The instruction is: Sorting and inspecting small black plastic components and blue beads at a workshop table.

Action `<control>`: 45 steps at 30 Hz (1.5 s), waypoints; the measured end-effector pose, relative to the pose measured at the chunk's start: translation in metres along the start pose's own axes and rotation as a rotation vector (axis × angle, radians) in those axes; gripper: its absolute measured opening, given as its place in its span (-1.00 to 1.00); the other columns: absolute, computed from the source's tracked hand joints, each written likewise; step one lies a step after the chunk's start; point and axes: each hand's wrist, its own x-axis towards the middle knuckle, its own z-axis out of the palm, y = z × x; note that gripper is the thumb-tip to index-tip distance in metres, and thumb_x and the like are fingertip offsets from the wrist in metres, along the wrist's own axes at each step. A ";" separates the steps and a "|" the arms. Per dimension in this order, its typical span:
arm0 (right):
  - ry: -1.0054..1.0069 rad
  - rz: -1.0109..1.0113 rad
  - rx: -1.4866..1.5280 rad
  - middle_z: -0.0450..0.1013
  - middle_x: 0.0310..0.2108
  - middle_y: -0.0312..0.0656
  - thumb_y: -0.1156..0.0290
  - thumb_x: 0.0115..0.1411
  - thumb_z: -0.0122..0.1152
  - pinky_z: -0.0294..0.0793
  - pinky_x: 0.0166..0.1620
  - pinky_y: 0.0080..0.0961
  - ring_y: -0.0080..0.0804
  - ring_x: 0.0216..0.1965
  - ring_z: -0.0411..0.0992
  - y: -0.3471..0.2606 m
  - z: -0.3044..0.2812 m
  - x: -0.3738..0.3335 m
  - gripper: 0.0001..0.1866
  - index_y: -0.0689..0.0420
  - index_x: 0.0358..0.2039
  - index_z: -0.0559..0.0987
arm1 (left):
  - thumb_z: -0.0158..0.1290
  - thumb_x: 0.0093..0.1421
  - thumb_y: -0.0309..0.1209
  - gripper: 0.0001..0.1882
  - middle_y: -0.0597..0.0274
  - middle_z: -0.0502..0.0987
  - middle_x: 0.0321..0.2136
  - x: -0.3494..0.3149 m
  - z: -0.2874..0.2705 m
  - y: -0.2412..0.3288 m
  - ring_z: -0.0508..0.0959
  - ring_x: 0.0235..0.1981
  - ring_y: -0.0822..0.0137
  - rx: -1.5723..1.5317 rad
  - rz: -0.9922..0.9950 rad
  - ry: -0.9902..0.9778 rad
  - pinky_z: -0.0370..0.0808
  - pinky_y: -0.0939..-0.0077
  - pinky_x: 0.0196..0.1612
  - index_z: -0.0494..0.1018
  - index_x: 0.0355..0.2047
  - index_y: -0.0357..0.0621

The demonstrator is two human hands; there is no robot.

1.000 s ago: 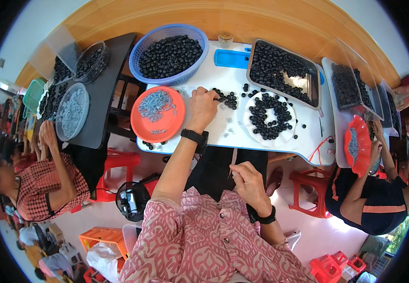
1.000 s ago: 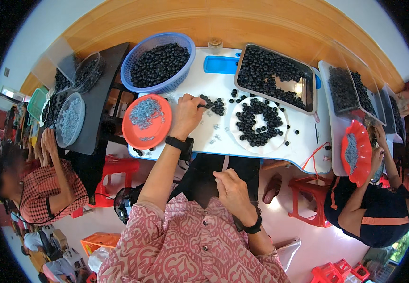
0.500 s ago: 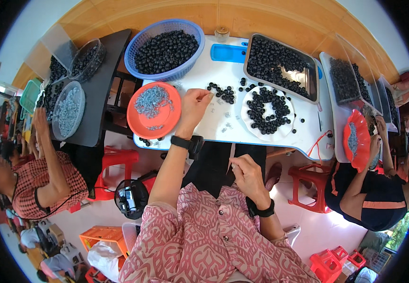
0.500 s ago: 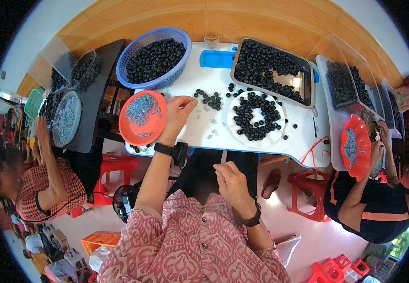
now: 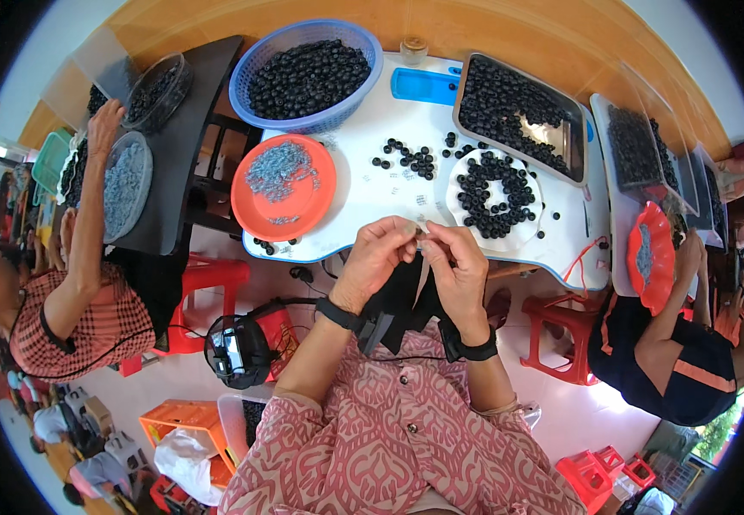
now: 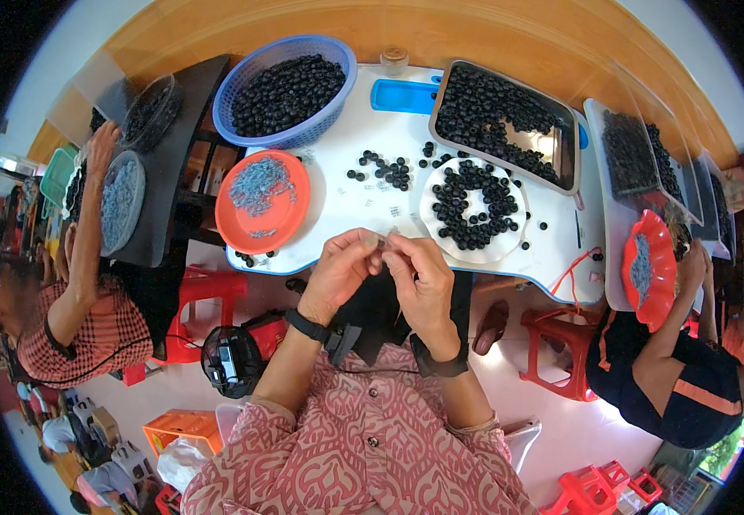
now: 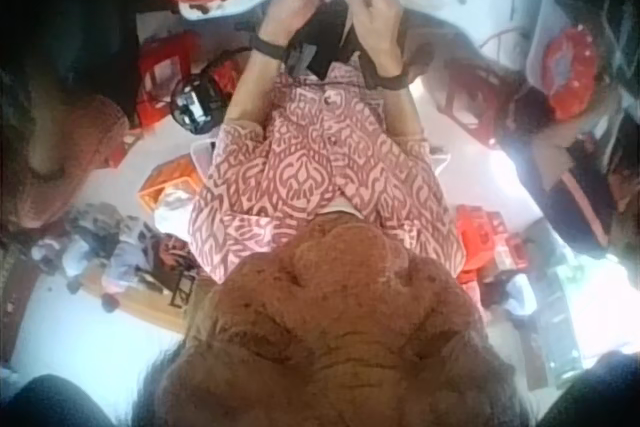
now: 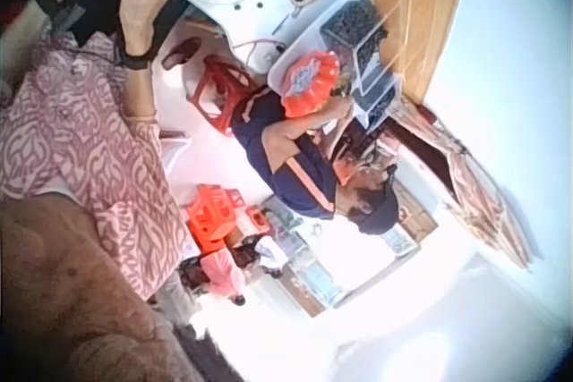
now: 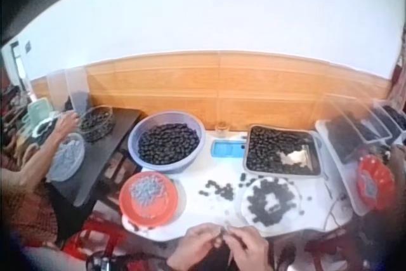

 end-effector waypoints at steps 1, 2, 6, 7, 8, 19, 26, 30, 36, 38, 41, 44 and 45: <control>0.006 -0.007 -0.007 0.45 -0.39 -0.21 0.65 0.12 0.22 0.41 -0.40 -0.64 -0.53 -0.45 0.42 0.001 0.002 0.000 -0.76 0.22 -0.17 0.59 | 0.06 0.26 -0.42 -0.86 0.28 0.54 -0.44 -0.003 -0.001 -0.002 0.47 -0.46 0.54 -0.001 0.001 0.003 0.42 0.67 -0.37 0.52 -0.30 -0.26; 0.002 -0.007 -0.006 0.45 -0.39 -0.21 0.65 0.12 0.22 0.41 -0.40 -0.64 -0.53 -0.45 0.42 0.002 0.003 -0.001 -0.76 0.22 -0.17 0.59 | 0.07 0.26 -0.41 -0.86 0.32 0.53 -0.46 -0.005 -0.001 -0.004 0.46 -0.47 0.55 0.048 -0.006 0.037 0.41 0.69 -0.39 0.53 -0.30 -0.24; -0.015 -0.002 -0.050 0.44 -0.42 -0.22 0.64 0.07 0.28 0.41 -0.41 -0.63 -0.51 -0.46 0.42 0.001 0.004 -0.004 -0.79 0.21 -0.24 0.60 | 0.10 0.25 -0.37 -0.84 0.38 0.51 -0.49 -0.009 0.001 -0.004 0.45 -0.49 0.59 0.166 -0.029 0.103 0.39 0.74 -0.42 0.53 -0.31 -0.22; -0.010 0.019 -0.044 0.44 -0.42 -0.22 0.64 0.06 0.29 0.40 -0.41 -0.63 -0.51 -0.46 0.42 0.001 0.005 -0.005 -0.79 0.21 -0.25 0.60 | 0.10 0.25 -0.37 -0.84 0.38 0.51 -0.49 -0.008 0.001 -0.003 0.45 -0.49 0.59 0.166 -0.028 0.104 0.39 0.74 -0.42 0.53 -0.31 -0.22; -0.011 0.019 -0.044 0.44 -0.42 -0.22 0.64 0.06 0.29 0.40 -0.41 -0.63 -0.51 -0.46 0.42 0.002 0.006 -0.004 -0.79 0.21 -0.25 0.60 | 0.10 0.25 -0.37 -0.84 0.39 0.50 -0.50 -0.008 0.001 -0.003 0.45 -0.50 0.60 0.186 -0.035 0.106 0.39 0.75 -0.43 0.54 -0.32 -0.23; 0.009 0.083 0.010 0.46 -0.40 -0.20 0.62 0.11 0.24 0.38 -0.42 -0.68 -0.59 -0.51 0.39 0.018 0.003 -0.013 -0.90 0.27 -0.33 0.55 | 0.10 0.16 -0.45 -0.87 0.05 0.51 -0.50 0.035 -0.031 0.017 0.53 -0.51 0.17 1.513 0.630 0.432 0.46 0.38 -0.44 0.55 -0.32 -0.25; -0.019 0.237 0.239 0.49 -0.36 -0.22 0.60 0.15 0.19 0.40 -0.40 -0.71 -0.61 -0.39 0.48 0.024 0.002 -0.019 -0.91 0.28 -0.31 0.55 | 0.05 0.09 -0.56 -0.84 -0.11 0.43 -0.38 0.061 -0.032 0.029 0.51 -0.36 -0.08 1.821 0.541 0.577 0.47 0.14 -0.36 0.53 -0.29 -0.24; -0.095 0.515 0.614 0.53 -0.25 -0.14 0.54 0.23 0.12 0.47 -0.36 -0.67 -0.53 -0.34 0.53 0.019 -0.007 -0.010 -0.88 0.29 -0.24 0.55 | 0.06 0.09 -0.54 -0.87 -0.10 0.43 -0.38 0.064 -0.035 0.030 0.52 -0.33 -0.09 1.858 0.483 0.571 0.49 0.12 -0.34 0.52 -0.33 -0.25; -0.121 0.598 0.935 0.54 -0.19 -0.05 0.50 0.27 0.09 0.50 -0.30 -0.63 -0.46 -0.32 0.54 0.027 -0.015 -0.007 -0.82 0.31 -0.18 0.53 | 0.08 0.07 -0.56 -0.94 -0.10 0.42 -0.39 0.063 -0.037 0.025 0.51 -0.36 -0.09 1.895 0.528 0.595 0.47 0.11 -0.38 0.48 -0.42 -0.28; -0.118 0.614 1.012 0.53 -0.18 -0.01 0.51 0.27 0.07 0.51 -0.29 -0.62 -0.45 -0.32 0.54 0.029 -0.015 -0.007 -0.84 0.30 -0.20 0.53 | 0.08 0.06 -0.56 -0.95 -0.10 0.42 -0.39 0.063 -0.038 0.024 0.51 -0.38 -0.09 1.914 0.539 0.599 0.46 0.11 -0.39 0.47 -0.43 -0.29; -0.100 0.629 1.059 0.54 -0.19 0.00 0.54 0.26 0.06 0.51 -0.30 -0.61 -0.44 -0.32 0.55 0.033 -0.017 -0.009 -0.86 0.29 -0.23 0.53 | 0.09 0.06 -0.56 -0.93 -0.09 0.42 -0.40 0.063 -0.040 0.020 0.50 -0.40 -0.08 1.958 0.659 0.604 0.44 0.11 -0.40 0.46 -0.43 -0.29; -0.046 0.628 1.097 0.54 -0.20 0.01 0.57 0.24 0.05 0.51 -0.30 -0.61 -0.43 -0.32 0.55 0.034 -0.018 -0.011 -0.88 0.29 -0.26 0.53 | 0.10 0.06 -0.55 -0.94 -0.05 0.42 -0.42 0.061 -0.040 0.021 0.50 -0.40 -0.07 1.988 0.721 0.601 0.45 0.09 -0.40 0.46 -0.44 -0.26; -0.049 0.627 1.099 0.54 -0.20 0.01 0.57 0.24 0.05 0.51 -0.30 -0.61 -0.43 -0.32 0.55 0.035 -0.018 -0.012 -0.88 0.29 -0.26 0.53 | 0.11 0.08 -0.52 -0.93 0.01 0.43 -0.44 0.060 -0.041 0.020 0.51 -0.43 0.03 1.915 0.696 0.584 0.45 0.16 -0.42 0.47 -0.41 -0.26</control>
